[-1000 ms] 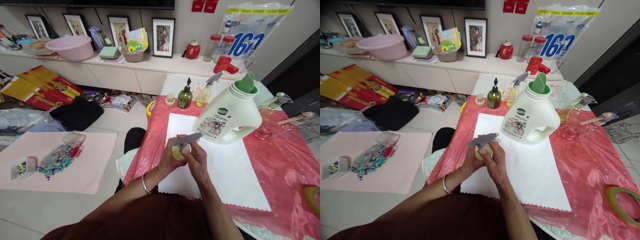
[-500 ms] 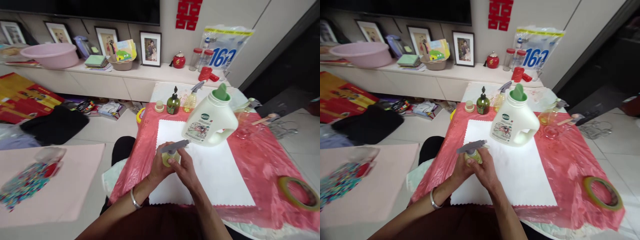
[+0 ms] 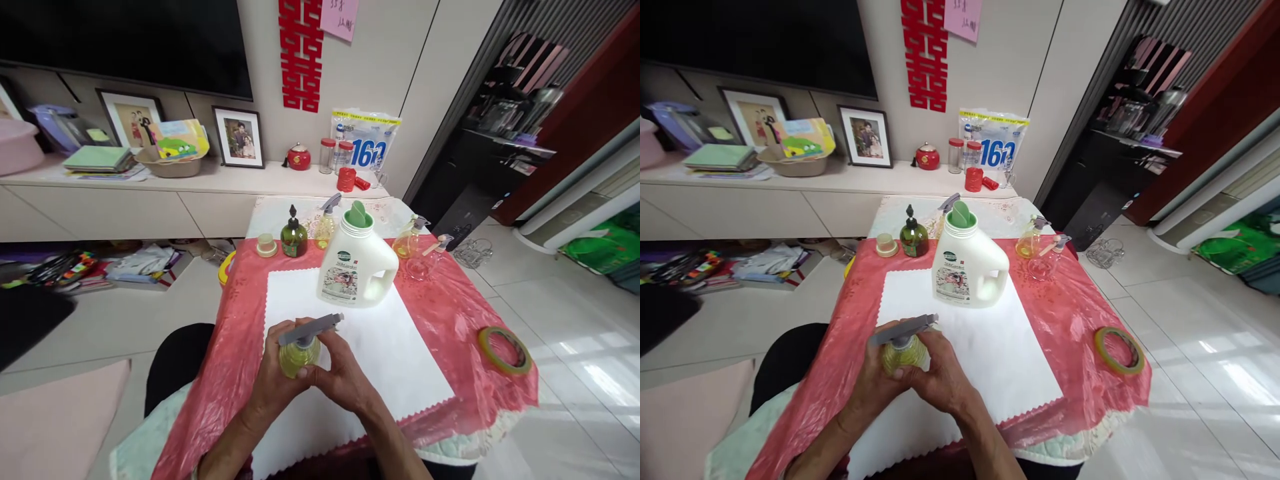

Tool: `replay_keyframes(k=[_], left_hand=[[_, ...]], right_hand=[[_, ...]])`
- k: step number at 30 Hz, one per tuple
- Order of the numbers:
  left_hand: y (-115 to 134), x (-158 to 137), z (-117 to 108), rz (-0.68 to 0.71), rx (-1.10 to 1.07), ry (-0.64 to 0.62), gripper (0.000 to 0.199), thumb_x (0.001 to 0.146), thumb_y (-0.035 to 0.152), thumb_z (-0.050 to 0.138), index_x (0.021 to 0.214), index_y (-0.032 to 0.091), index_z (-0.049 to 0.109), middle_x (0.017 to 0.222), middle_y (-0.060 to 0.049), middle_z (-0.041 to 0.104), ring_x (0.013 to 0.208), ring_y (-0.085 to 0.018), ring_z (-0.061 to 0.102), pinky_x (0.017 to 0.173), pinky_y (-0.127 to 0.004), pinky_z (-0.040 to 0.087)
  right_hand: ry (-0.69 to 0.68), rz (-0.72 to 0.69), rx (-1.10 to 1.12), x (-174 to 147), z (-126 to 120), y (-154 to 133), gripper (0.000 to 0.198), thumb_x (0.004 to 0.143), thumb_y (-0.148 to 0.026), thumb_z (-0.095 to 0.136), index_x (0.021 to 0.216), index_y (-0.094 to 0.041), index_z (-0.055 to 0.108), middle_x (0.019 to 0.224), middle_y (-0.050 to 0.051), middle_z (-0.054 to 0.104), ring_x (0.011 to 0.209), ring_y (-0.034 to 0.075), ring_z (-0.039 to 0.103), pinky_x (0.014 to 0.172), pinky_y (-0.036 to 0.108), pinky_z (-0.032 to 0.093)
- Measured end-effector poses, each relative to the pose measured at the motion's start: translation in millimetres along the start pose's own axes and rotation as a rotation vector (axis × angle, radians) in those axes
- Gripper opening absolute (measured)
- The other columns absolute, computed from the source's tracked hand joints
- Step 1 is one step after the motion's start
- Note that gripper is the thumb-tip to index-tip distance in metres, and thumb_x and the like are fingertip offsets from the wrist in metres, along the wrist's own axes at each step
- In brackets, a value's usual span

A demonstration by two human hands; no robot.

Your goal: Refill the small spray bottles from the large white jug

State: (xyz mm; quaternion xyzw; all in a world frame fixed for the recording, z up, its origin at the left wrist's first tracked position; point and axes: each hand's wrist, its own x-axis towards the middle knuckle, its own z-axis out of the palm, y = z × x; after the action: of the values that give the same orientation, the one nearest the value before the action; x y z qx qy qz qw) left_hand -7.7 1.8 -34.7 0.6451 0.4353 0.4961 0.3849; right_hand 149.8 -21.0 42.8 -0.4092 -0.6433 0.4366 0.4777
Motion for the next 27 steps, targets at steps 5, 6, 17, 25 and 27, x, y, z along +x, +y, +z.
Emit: replay_keyframes(k=[5,6,17,25,27], left_hand=[[27,3,-12,-0.053,-0.012,-0.017,0.060,0.061,0.050,0.087,0.111,0.028,0.063,0.103,-0.007,0.068,0.090,-0.032,0.070,0.075,-0.047,0.065],[33,4,-15,-0.072,-0.018,-0.032,0.060,0.059,0.051,0.089,0.109,0.026,0.066,0.104,-0.008,0.068,0.092,-0.033,0.070,0.077,-0.048,0.064],[48,-6,-18,-0.340,-0.673,-0.321,0.112,0.049,0.059,0.096,0.146,0.047,0.042,0.134,-0.008,0.066,0.114,-0.039,0.070,0.089,-0.053,0.063],[64,-8,-12,-0.160,-0.280,-0.377,0.067,0.081,0.071,0.066,0.141,0.040,0.059,0.155,-0.007,0.049,0.144,-0.040,0.046,0.115,-0.058,0.047],[63,-8,-9,-0.086,-0.197,-0.387,0.065,0.085,0.070,0.061,0.143,0.041,0.057,0.155,-0.008,0.047,0.146,-0.039,0.043,0.118,-0.057,0.044]], right_hand=[[-0.036,0.065,0.101,-8,-10,-4,0.068,0.088,-0.067,0.074,0.136,-0.020,0.064,0.132,0.009,0.056,0.125,0.024,0.053,0.112,0.035,0.044],[-0.049,0.073,0.134,-10,-12,-3,0.068,0.087,-0.066,0.075,0.138,-0.021,0.063,0.133,0.009,0.055,0.128,0.025,0.051,0.114,0.036,0.043],[-0.081,0.120,0.215,-32,-19,-34,0.095,0.073,-0.053,0.091,0.153,-0.025,0.049,0.138,0.008,0.051,0.130,0.025,0.050,0.118,0.039,0.042],[0.027,0.161,0.059,-56,-21,-12,0.099,0.079,-0.046,0.089,0.161,-0.031,0.036,0.151,0.006,0.037,0.141,0.026,0.038,0.123,0.038,0.037],[0.083,0.159,-0.029,-67,-24,-2,0.103,0.075,-0.044,0.092,0.161,-0.033,0.035,0.154,0.005,0.031,0.145,0.027,0.033,0.126,0.041,0.031]])
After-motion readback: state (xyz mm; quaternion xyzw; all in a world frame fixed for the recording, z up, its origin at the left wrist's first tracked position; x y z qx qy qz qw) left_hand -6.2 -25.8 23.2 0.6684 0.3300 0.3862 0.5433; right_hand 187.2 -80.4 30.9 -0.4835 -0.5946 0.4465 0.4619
